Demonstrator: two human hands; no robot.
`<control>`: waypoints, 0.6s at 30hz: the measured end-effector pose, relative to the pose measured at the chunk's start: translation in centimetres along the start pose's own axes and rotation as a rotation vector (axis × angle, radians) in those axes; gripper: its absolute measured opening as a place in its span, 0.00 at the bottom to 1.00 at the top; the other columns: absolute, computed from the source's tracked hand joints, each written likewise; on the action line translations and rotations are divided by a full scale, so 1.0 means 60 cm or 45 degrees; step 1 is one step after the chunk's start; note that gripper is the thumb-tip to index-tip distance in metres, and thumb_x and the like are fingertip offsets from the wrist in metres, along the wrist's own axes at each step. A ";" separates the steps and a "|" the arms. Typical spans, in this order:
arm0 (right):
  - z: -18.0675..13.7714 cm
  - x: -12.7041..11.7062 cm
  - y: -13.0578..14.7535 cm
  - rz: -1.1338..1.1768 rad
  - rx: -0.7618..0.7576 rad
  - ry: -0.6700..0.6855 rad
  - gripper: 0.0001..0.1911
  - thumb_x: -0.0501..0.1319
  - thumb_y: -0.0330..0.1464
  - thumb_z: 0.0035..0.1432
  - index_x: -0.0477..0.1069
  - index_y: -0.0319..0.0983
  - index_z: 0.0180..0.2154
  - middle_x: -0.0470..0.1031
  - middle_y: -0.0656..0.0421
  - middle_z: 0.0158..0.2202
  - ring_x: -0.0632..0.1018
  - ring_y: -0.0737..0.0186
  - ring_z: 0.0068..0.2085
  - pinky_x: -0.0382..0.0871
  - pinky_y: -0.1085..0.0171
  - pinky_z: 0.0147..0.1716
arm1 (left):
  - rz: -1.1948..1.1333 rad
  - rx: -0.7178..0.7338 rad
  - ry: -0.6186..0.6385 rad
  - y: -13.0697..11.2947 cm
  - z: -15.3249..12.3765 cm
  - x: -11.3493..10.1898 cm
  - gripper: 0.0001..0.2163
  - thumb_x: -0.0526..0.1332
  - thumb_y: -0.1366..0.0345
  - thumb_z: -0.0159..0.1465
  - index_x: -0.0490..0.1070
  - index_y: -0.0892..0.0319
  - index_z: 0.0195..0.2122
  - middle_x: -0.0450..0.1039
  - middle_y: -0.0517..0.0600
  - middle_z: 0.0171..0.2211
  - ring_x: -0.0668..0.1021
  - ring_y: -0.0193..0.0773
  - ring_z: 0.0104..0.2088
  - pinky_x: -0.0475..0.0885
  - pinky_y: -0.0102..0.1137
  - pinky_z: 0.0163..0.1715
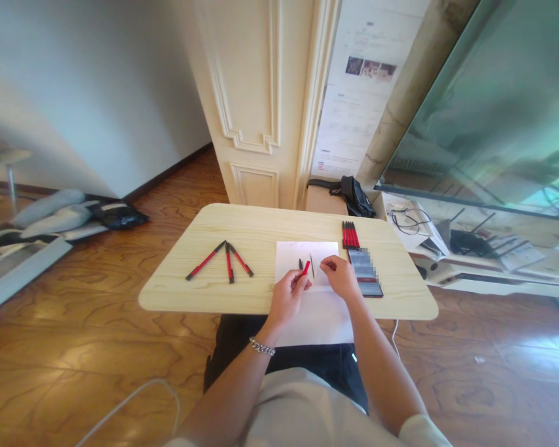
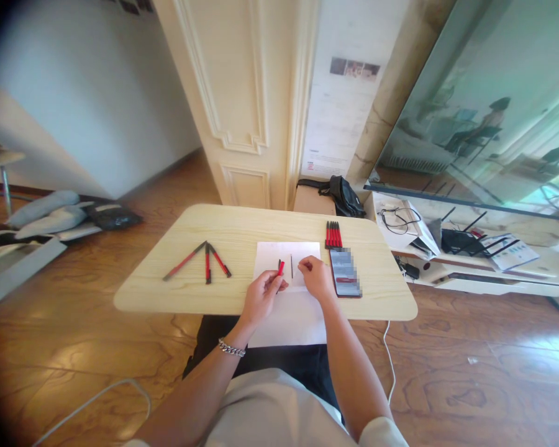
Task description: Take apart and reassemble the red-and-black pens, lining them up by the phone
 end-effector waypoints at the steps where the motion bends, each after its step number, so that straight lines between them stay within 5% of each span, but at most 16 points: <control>1: -0.001 0.000 0.001 -0.041 -0.005 0.023 0.08 0.60 0.33 0.54 0.76 0.40 0.35 0.78 0.59 0.34 0.76 0.62 0.35 0.67 0.65 0.37 | -0.001 0.001 -0.001 0.002 0.000 0.000 0.14 0.57 0.55 0.63 0.69 0.60 0.41 0.77 0.52 0.32 0.80 0.39 0.34 0.74 0.33 0.37; 10: -0.005 0.026 0.016 -0.323 -0.093 0.245 0.11 0.60 0.33 0.57 0.77 0.43 0.41 0.78 0.55 0.39 0.76 0.58 0.41 0.64 0.65 0.40 | 0.045 0.000 -0.004 0.008 0.002 -0.001 0.14 0.57 0.54 0.63 0.69 0.60 0.41 0.77 0.51 0.31 0.79 0.39 0.34 0.74 0.34 0.38; 18: 0.001 0.031 0.029 -0.521 -0.247 0.275 0.06 0.59 0.31 0.57 0.75 0.40 0.34 0.75 0.55 0.35 0.74 0.61 0.38 0.61 0.66 0.37 | 0.028 0.006 0.000 0.002 0.002 -0.002 0.15 0.58 0.53 0.62 0.70 0.60 0.40 0.77 0.52 0.31 0.80 0.39 0.33 0.74 0.34 0.38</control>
Point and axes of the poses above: each hand's wrist, its own z-axis towards the middle knuckle, its own x-axis out of the palm, y = z × x, the point moved 5 cm from there along z, towards the middle knuckle
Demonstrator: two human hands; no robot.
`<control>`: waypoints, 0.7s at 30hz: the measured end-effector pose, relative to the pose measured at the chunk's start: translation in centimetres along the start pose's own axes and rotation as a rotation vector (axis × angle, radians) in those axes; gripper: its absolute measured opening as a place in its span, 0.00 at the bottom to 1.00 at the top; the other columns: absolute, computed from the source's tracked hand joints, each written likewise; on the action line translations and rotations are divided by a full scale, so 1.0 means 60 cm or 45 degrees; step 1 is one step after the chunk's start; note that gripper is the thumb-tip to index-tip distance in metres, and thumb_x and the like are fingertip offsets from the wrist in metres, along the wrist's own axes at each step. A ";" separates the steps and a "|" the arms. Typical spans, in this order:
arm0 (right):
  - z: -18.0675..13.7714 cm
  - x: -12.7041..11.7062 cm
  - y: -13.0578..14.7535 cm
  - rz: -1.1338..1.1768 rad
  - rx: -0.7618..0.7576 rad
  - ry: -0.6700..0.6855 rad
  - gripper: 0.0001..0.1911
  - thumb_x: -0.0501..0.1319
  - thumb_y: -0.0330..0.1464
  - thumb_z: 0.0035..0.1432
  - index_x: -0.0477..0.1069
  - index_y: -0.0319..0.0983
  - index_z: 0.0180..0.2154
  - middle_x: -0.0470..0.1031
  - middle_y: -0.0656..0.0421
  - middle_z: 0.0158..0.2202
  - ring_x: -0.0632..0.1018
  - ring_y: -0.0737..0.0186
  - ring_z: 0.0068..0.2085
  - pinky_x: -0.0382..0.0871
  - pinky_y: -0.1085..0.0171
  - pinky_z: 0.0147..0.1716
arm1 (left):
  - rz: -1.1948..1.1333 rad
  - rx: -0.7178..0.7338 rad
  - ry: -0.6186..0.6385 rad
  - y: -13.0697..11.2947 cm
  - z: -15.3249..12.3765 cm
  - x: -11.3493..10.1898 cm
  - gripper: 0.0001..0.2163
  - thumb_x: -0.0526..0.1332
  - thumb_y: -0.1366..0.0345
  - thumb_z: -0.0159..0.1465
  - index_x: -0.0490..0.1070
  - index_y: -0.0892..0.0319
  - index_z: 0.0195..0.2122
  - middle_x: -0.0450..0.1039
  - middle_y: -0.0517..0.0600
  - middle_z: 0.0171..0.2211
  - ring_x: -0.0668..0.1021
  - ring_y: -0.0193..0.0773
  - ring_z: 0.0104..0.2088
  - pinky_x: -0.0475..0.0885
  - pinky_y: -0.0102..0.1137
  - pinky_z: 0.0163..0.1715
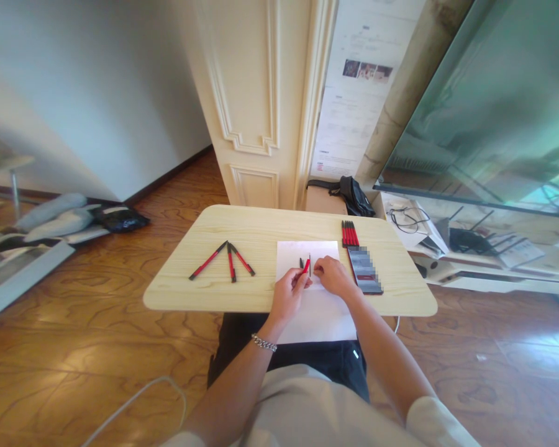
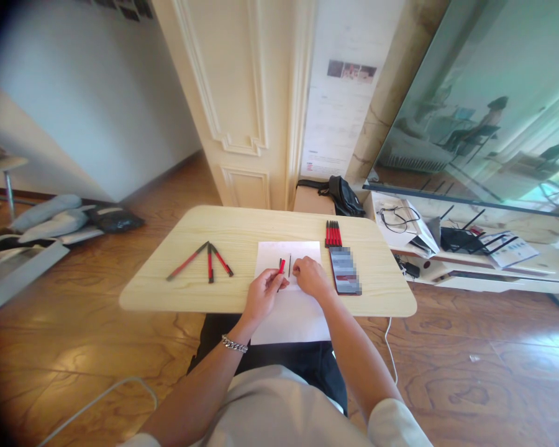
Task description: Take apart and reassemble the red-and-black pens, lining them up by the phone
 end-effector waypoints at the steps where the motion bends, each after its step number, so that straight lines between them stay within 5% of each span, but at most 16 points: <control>1: -0.001 -0.002 0.001 0.005 -0.034 -0.009 0.06 0.58 0.31 0.56 0.74 0.40 0.33 0.75 0.55 0.34 0.74 0.62 0.37 0.61 0.66 0.37 | 0.003 0.005 -0.005 0.000 0.000 0.000 0.15 0.58 0.53 0.62 0.70 0.60 0.40 0.77 0.52 0.31 0.80 0.40 0.33 0.74 0.34 0.38; 7: -0.012 0.000 -0.012 0.155 -0.023 -0.135 0.06 0.56 0.29 0.57 0.72 0.38 0.33 0.74 0.59 0.28 0.73 0.64 0.30 0.62 0.67 0.32 | 0.010 0.002 -0.006 0.005 0.001 0.001 0.15 0.58 0.53 0.62 0.71 0.59 0.40 0.77 0.52 0.31 0.80 0.40 0.33 0.74 0.34 0.37; 14: -0.023 0.010 -0.023 0.366 -0.106 -0.381 0.16 0.50 0.27 0.60 0.74 0.38 0.44 0.72 0.51 0.41 0.74 0.60 0.41 0.66 0.62 0.44 | -0.014 -0.006 -0.016 0.010 0.002 0.002 0.16 0.58 0.52 0.61 0.70 0.59 0.40 0.78 0.52 0.31 0.80 0.40 0.33 0.75 0.34 0.37; 21: -0.030 0.000 -0.040 0.837 0.168 -0.510 0.14 0.52 0.36 0.59 0.72 0.37 0.41 0.72 0.55 0.34 0.72 0.64 0.30 0.68 0.63 0.34 | -0.007 -0.002 -0.007 0.010 0.002 0.003 0.16 0.59 0.51 0.61 0.70 0.60 0.40 0.78 0.52 0.31 0.80 0.40 0.33 0.74 0.34 0.37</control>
Point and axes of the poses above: each hand's wrist, its own z-axis towards the middle knuckle, its own x-axis out of the palm, y = z × x, the point moved 5 cm from there along z, towards the middle knuckle
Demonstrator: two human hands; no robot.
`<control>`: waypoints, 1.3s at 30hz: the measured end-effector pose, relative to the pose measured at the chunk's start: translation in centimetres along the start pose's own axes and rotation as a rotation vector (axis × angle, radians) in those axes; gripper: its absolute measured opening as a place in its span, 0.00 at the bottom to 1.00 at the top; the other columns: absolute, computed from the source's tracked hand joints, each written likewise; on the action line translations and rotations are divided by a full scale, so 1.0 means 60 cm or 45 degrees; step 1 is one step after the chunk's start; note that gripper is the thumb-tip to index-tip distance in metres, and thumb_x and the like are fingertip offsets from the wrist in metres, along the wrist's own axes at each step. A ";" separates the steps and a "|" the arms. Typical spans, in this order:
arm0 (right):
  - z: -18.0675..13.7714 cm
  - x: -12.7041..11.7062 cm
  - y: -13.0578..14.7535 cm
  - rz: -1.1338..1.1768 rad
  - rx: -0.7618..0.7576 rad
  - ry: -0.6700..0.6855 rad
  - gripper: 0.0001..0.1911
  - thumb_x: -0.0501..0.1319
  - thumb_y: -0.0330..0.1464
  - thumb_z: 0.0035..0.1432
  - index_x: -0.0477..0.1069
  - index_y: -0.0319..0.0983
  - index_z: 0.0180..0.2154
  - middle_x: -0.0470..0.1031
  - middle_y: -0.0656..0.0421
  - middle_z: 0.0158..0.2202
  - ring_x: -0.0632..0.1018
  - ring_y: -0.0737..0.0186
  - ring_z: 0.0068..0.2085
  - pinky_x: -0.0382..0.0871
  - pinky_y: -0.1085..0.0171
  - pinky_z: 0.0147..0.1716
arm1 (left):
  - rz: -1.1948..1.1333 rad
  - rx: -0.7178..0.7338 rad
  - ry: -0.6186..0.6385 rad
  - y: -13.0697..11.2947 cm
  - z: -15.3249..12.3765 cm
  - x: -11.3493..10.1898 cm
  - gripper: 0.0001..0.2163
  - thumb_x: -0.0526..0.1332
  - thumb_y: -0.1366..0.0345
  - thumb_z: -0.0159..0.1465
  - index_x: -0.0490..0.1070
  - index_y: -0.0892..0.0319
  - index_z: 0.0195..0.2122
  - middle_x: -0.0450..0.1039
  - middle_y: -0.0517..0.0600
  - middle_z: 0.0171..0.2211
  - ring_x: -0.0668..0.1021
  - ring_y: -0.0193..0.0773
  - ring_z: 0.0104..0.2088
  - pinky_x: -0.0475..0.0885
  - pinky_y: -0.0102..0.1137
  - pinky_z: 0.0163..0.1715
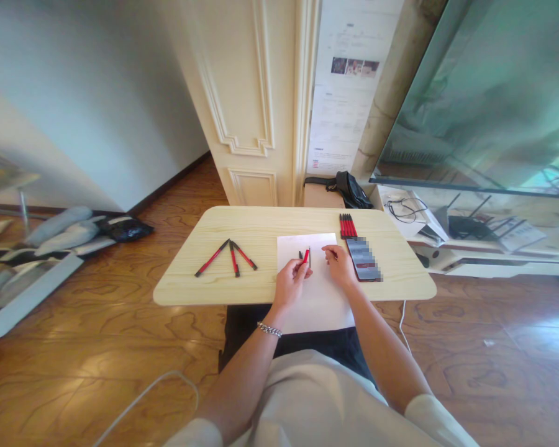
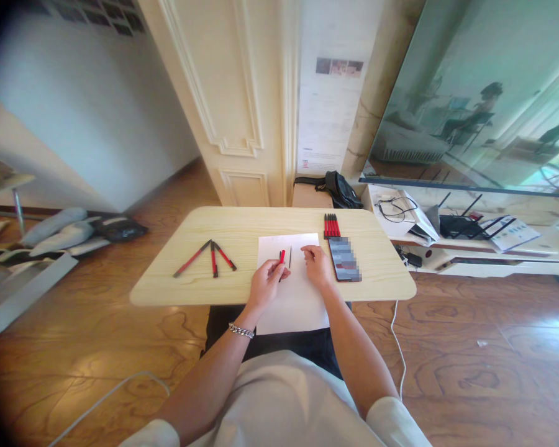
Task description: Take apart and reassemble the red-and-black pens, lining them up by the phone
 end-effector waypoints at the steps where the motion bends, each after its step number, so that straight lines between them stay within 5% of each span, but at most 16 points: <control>1: 0.000 0.002 0.004 0.123 0.060 0.008 0.15 0.54 0.38 0.58 0.72 0.37 0.41 0.72 0.56 0.32 0.72 0.65 0.29 0.68 0.64 0.32 | 0.000 0.000 0.005 -0.001 0.000 0.000 0.16 0.59 0.52 0.61 0.70 0.60 0.40 0.78 0.52 0.31 0.80 0.39 0.33 0.74 0.34 0.37; 7: 0.006 0.025 0.058 0.593 0.131 0.153 0.18 0.62 0.44 0.51 0.72 0.37 0.39 0.74 0.56 0.34 0.72 0.67 0.30 0.65 0.69 0.27 | 0.026 0.030 0.026 -0.001 0.000 0.002 0.16 0.58 0.52 0.61 0.71 0.61 0.40 0.77 0.52 0.31 0.79 0.38 0.33 0.74 0.33 0.37; 17: 0.010 0.030 0.074 0.377 0.014 0.328 0.14 0.61 0.40 0.52 0.75 0.35 0.34 0.70 0.60 0.24 0.68 0.69 0.25 0.62 0.68 0.25 | 0.089 0.108 0.015 -0.003 -0.004 0.000 0.14 0.57 0.54 0.62 0.72 0.59 0.39 0.76 0.51 0.31 0.78 0.37 0.32 0.73 0.33 0.37; 33: 0.028 0.012 0.088 0.307 -0.009 0.226 0.14 0.58 0.39 0.54 0.73 0.36 0.38 0.77 0.56 0.31 0.74 0.66 0.29 0.65 0.68 0.27 | 0.017 0.059 0.008 0.005 -0.001 0.002 0.14 0.58 0.54 0.61 0.71 0.59 0.38 0.76 0.51 0.32 0.79 0.37 0.33 0.73 0.34 0.37; 39: 0.020 -0.001 0.107 -0.033 -0.188 0.407 0.13 0.57 0.36 0.56 0.77 0.39 0.39 0.76 0.58 0.32 0.72 0.66 0.28 0.65 0.67 0.29 | 0.071 0.088 0.008 0.002 -0.003 0.001 0.13 0.58 0.55 0.62 0.71 0.59 0.40 0.77 0.51 0.31 0.79 0.38 0.32 0.73 0.34 0.37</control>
Point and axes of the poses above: each hand's wrist, its own z-axis towards the middle knuckle, its own x-axis out of the palm, y = z × x, the point moved 5 cm from there along z, towards the middle knuckle
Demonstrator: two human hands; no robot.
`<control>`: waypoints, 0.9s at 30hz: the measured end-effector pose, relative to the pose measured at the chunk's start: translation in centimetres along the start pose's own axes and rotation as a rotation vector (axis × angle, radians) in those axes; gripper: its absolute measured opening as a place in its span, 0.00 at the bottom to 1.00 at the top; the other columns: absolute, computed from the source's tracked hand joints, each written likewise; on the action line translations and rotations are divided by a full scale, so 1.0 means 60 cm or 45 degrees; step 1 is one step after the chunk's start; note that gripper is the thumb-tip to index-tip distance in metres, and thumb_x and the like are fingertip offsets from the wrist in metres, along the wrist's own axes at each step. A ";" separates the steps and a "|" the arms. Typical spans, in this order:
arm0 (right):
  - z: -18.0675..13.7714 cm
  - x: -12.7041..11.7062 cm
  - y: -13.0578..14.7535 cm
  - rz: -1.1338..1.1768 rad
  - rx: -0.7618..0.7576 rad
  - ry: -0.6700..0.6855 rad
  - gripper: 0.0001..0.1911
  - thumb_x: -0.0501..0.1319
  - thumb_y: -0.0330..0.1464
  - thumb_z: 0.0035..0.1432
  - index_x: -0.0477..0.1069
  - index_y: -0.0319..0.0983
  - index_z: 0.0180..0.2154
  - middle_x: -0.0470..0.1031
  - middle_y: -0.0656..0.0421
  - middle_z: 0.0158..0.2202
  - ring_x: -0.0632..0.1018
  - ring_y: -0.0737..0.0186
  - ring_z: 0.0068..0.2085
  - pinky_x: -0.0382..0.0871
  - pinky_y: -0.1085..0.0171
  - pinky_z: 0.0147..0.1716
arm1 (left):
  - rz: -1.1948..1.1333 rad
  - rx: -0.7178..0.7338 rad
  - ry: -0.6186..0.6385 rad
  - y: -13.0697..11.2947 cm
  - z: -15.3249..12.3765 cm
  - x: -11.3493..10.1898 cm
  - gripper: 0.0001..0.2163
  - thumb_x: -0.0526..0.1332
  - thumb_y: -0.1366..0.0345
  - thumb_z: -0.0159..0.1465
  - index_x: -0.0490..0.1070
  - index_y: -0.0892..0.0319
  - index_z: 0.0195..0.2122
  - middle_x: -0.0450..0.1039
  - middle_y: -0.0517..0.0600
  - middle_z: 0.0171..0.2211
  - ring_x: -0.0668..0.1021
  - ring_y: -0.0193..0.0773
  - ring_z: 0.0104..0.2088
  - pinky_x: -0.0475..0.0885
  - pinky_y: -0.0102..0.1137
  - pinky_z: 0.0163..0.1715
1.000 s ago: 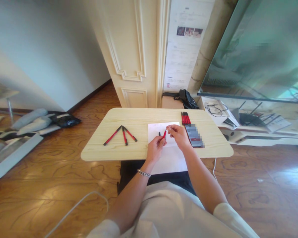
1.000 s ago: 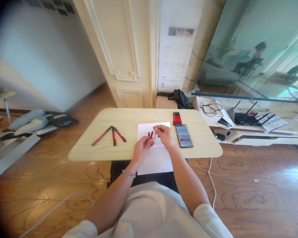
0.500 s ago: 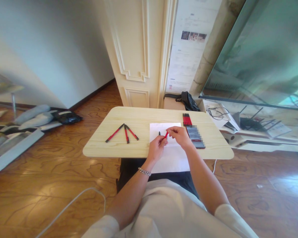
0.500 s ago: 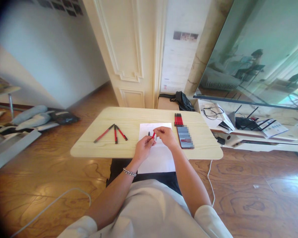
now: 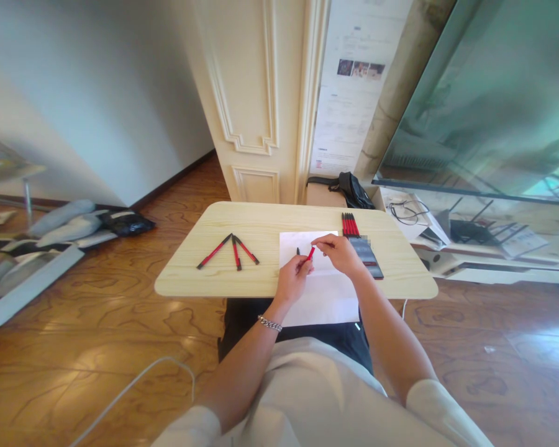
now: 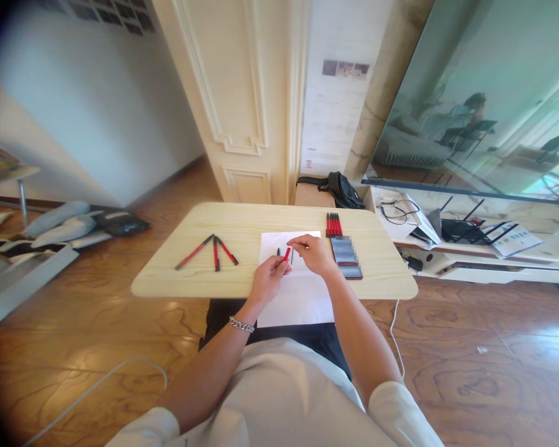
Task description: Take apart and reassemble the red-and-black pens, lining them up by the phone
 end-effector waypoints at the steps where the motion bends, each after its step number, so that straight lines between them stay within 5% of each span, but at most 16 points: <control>1: -0.001 0.000 0.004 -0.030 -0.007 0.020 0.13 0.57 0.36 0.56 0.76 0.39 0.39 0.76 0.58 0.32 0.72 0.66 0.29 0.65 0.67 0.30 | 0.018 0.010 0.002 -0.001 0.000 0.000 0.13 0.58 0.55 0.62 0.72 0.59 0.40 0.77 0.51 0.31 0.79 0.38 0.32 0.73 0.34 0.37; 10: 0.015 -0.018 0.043 -0.338 -0.082 0.251 0.07 0.62 0.33 0.54 0.79 0.41 0.33 0.79 0.58 0.34 0.76 0.60 0.38 0.65 0.65 0.40 | 0.147 0.027 0.035 -0.012 -0.002 -0.002 0.12 0.57 0.55 0.62 0.73 0.57 0.38 0.77 0.49 0.31 0.79 0.39 0.33 0.72 0.32 0.36; 18: 0.029 -0.009 0.036 -0.293 -0.168 0.414 0.10 0.62 0.37 0.54 0.80 0.43 0.36 0.79 0.60 0.35 0.77 0.60 0.39 0.66 0.66 0.40 | 0.074 0.018 0.047 -0.003 -0.002 0.000 0.13 0.57 0.54 0.62 0.72 0.58 0.39 0.77 0.50 0.32 0.79 0.38 0.33 0.73 0.33 0.37; 22: 0.040 -0.002 -0.014 -0.197 0.024 0.228 0.18 0.52 0.40 0.61 0.76 0.40 0.44 0.79 0.58 0.33 0.75 0.65 0.30 0.65 0.68 0.31 | -0.020 0.036 0.040 -0.005 -0.001 0.000 0.15 0.57 0.53 0.63 0.71 0.60 0.40 0.77 0.52 0.32 0.79 0.38 0.33 0.73 0.34 0.37; 27: 0.043 0.026 -0.076 -0.709 0.289 0.059 0.17 0.57 0.42 0.57 0.77 0.36 0.30 0.78 0.52 0.30 0.76 0.61 0.33 0.62 0.67 0.32 | -0.089 0.033 0.008 -0.011 -0.002 -0.002 0.16 0.57 0.53 0.63 0.69 0.60 0.44 0.77 0.53 0.33 0.79 0.39 0.35 0.73 0.35 0.39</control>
Point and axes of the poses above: each hand's wrist, its own z-axis towards the middle knuckle, its own x-axis out of the palm, y = z × x, the point moved 5 cm from there along z, towards the middle knuckle
